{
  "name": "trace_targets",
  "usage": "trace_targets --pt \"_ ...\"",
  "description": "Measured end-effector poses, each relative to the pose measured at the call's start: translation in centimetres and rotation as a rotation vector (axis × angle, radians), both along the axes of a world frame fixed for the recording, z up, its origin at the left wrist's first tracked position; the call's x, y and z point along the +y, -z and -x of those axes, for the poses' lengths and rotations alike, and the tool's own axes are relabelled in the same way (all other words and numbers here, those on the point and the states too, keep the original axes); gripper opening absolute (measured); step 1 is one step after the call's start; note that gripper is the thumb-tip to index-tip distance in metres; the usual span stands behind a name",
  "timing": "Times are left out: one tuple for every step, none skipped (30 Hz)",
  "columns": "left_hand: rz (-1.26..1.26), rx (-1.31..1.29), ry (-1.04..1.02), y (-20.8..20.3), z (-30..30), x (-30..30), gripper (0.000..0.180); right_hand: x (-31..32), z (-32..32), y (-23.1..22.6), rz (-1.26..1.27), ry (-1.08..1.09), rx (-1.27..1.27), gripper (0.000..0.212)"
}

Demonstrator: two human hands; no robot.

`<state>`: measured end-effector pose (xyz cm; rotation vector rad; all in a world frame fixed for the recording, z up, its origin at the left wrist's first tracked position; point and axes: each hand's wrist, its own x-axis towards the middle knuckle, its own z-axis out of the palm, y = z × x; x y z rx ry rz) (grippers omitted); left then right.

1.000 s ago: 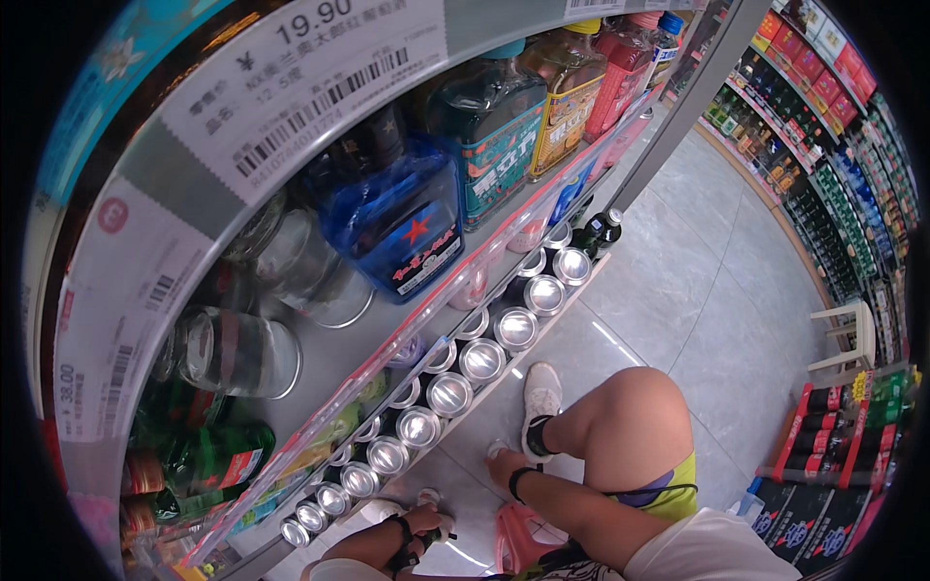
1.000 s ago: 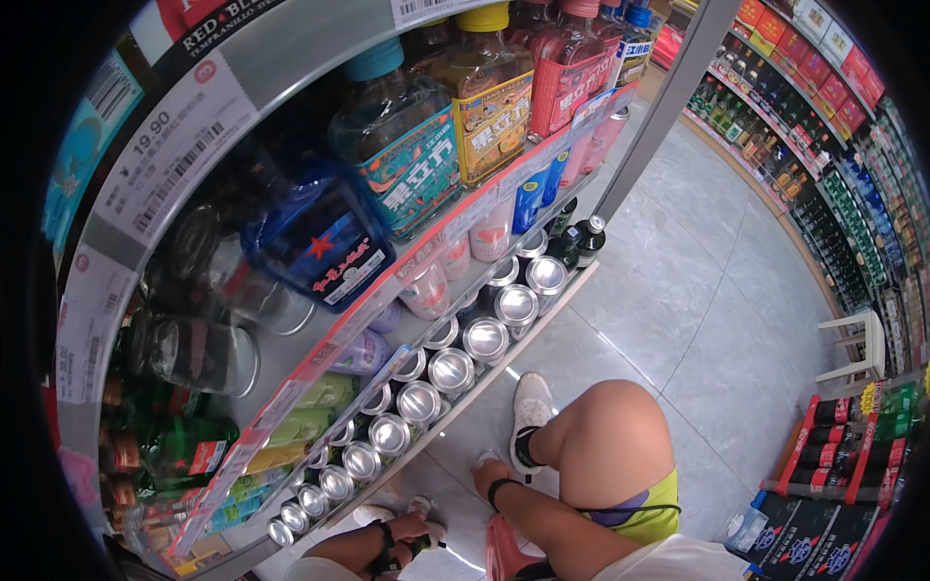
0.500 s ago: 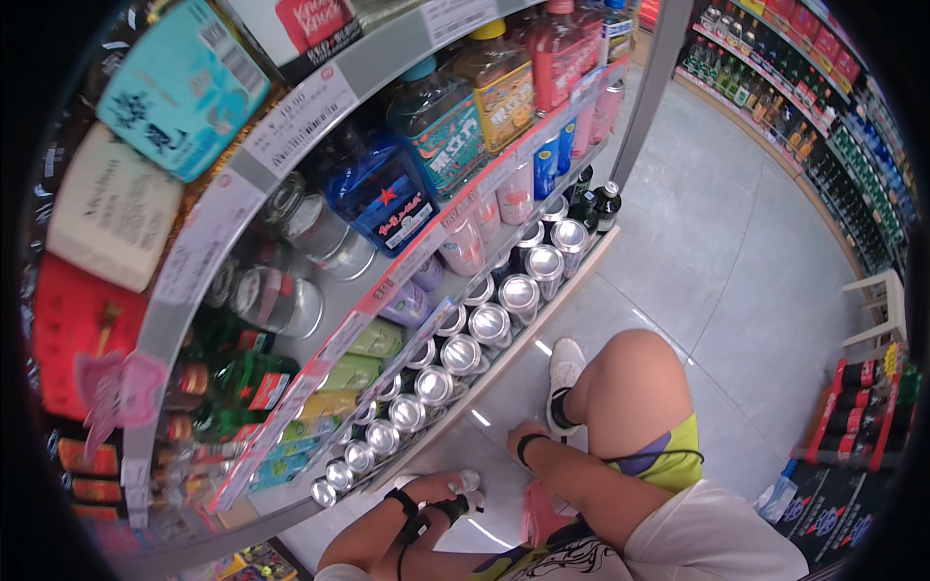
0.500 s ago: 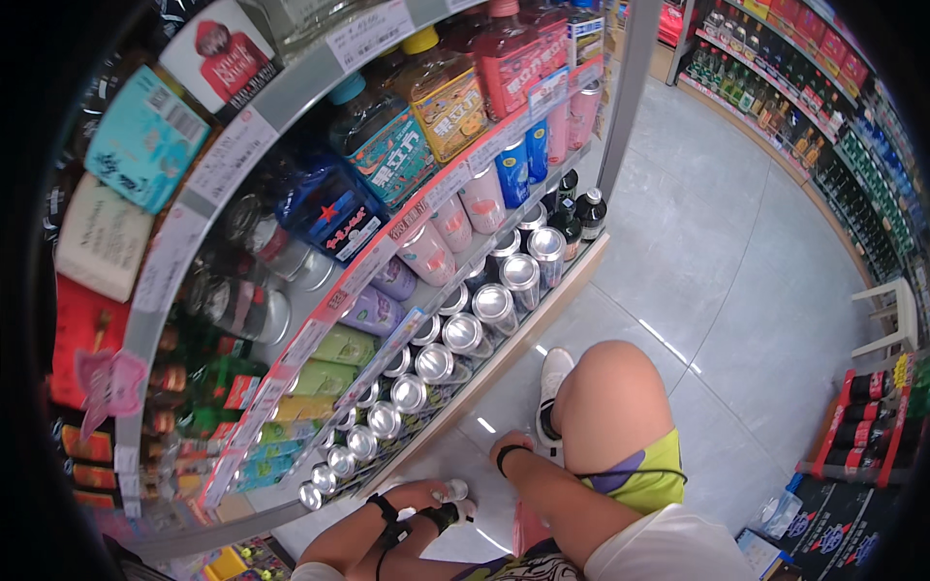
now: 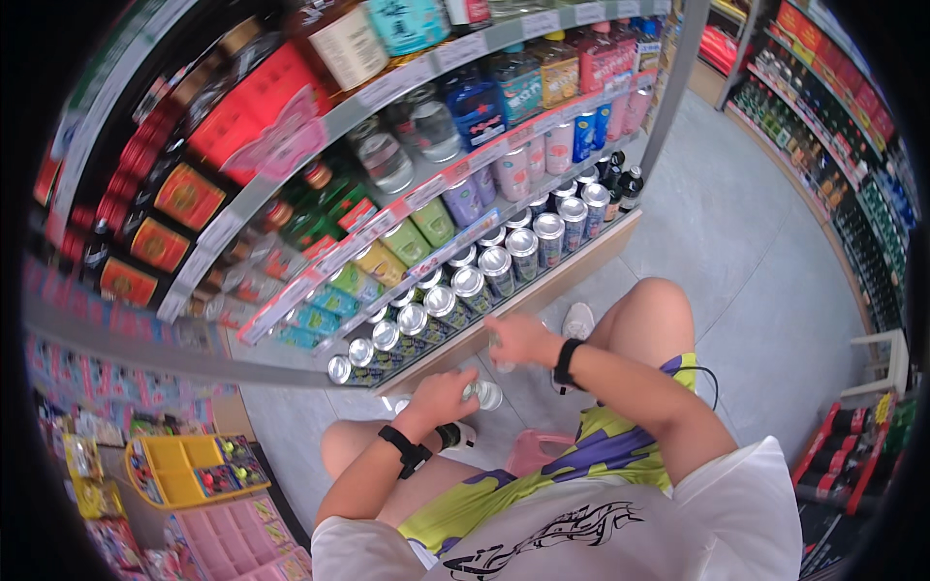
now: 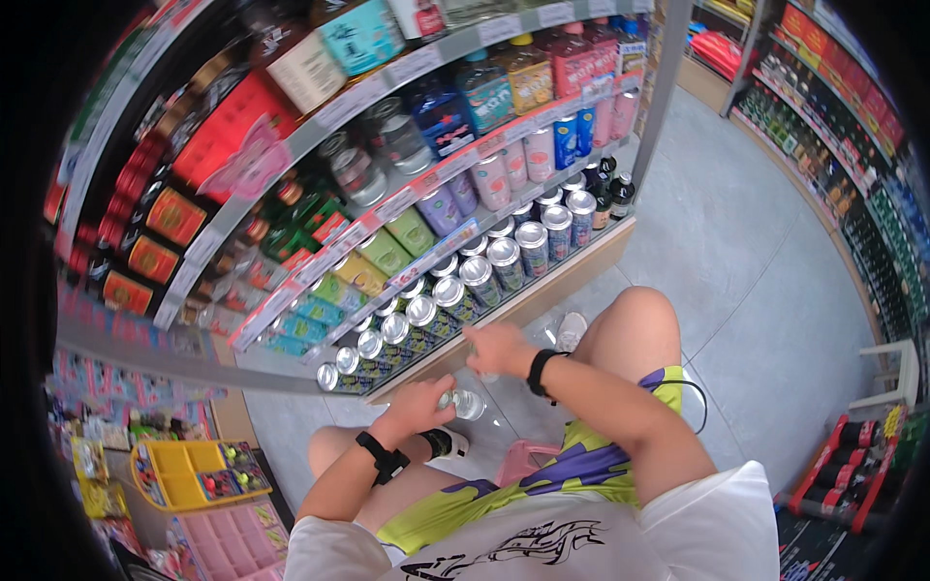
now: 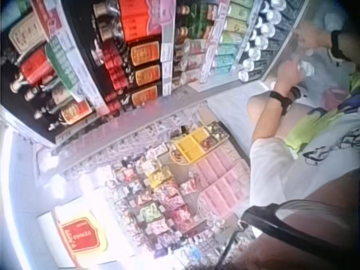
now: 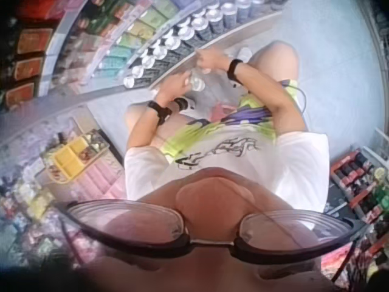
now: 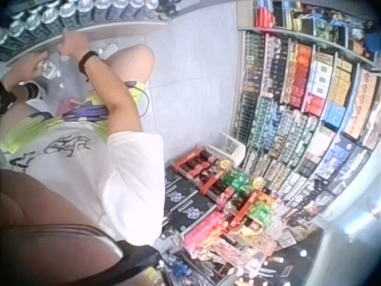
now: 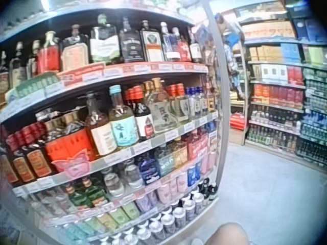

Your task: Organize cans and bottles on the supermarket shelf.

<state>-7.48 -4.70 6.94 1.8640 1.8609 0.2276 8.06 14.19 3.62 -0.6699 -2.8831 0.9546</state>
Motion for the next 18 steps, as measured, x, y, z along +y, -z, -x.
trace_targets --pt "-0.012 -0.009 -0.017 -0.8 -0.6 -0.1 0.037 0.9 -0.1 -2.4 -0.017 0.025 0.040 0.049" --pt "-0.060 -0.002 -0.073 -1.6 -0.8 -0.6 0.036 1.5 -0.2 -5.8 -0.050 0.030 0.104 0.049" --pt "-0.108 0.005 -0.129 -2.3 -0.8 -0.9 0.036 2.2 -0.3 -9.4 -0.084 0.035 0.168 0.049" --pt "-0.166 -0.029 -0.198 -3.4 -0.7 -1.5 0.034 2.6 -0.2 -12.7 -0.087 0.068 0.241 0.047" --pt "-0.177 -0.051 -0.196 -3.8 -0.7 -0.8 0.034 3.4 -1.1 -15.8 -0.100 0.134 0.295 0.046" --pt "-0.215 -0.075 -0.246 -4.6 -0.5 -0.6 0.034 3.7 -1.4 -19.3 -0.059 0.181 0.371 0.043" --pt "-0.255 -0.100 -0.294 -4.9 -0.1 -0.2 0.034 4.1 -1.4 -22.0 -0.021 0.229 0.446 0.041" --pt "-0.285 -0.140 -0.345 -4.5 0.4 0.3 0.036 4.8 -1.1 -23.7 -0.027 0.262 0.519 0.039" --pt "-0.303 -0.156 -0.343 -4.4 0.8 0.6 0.036 5.6 -0.7 -25.1 -0.037 0.295 0.595 0.038" --pt "-0.314 -0.160 -0.408 -4.3 1.2 0.7 0.036 6.0 0.1 -26.1 -0.068 0.294 0.680 0.038" --pt "-0.325 -0.163 -0.474 -4.4 1.7 0.7 0.037 6.3 1.2 -27.0 -0.098 0.290 0.767 0.038" --pt "-0.291 -0.192 -0.504 -4.8 2.1 0.6 0.040 6.8 2.2 -27.5 -0.287 0.297 0.779 0.039" --pt "-0.306 -0.203 -0.508 -4.5 2.4 0.5 0.040 7.1 2.9 -28.0 -0.302 0.285 0.775 0.039" --pt "-0.321 -0.184 -0.521 -4.1 2.8 0.4 0.041 7.2 3.5 -28.7 -0.356 0.327 0.699 0.040" --pt "-0.338 -0.161 -0.533 -3.7 3.3 0.5 0.042 7.3 4.2 -29.2 -0.410 0.369 0.628 0.041" --pt "-0.332 -0.162 -0.536 -3.7 3.7 0.5 0.043 7.9 4.7 -29.0 -0.420 0.339 0.631 0.042" --pt "-0.353 -0.164 -0.537 -3.7 3.8 0.4 0.043 8.1 5.0 -28.7 -0.507 0.353 0.610 0.042" --pt "-0.329 -0.155 -0.529 -3.6 3.9 0.3 0.042 8.4 5.3 -28.1 -0.521 0.342 0.629 0.042"
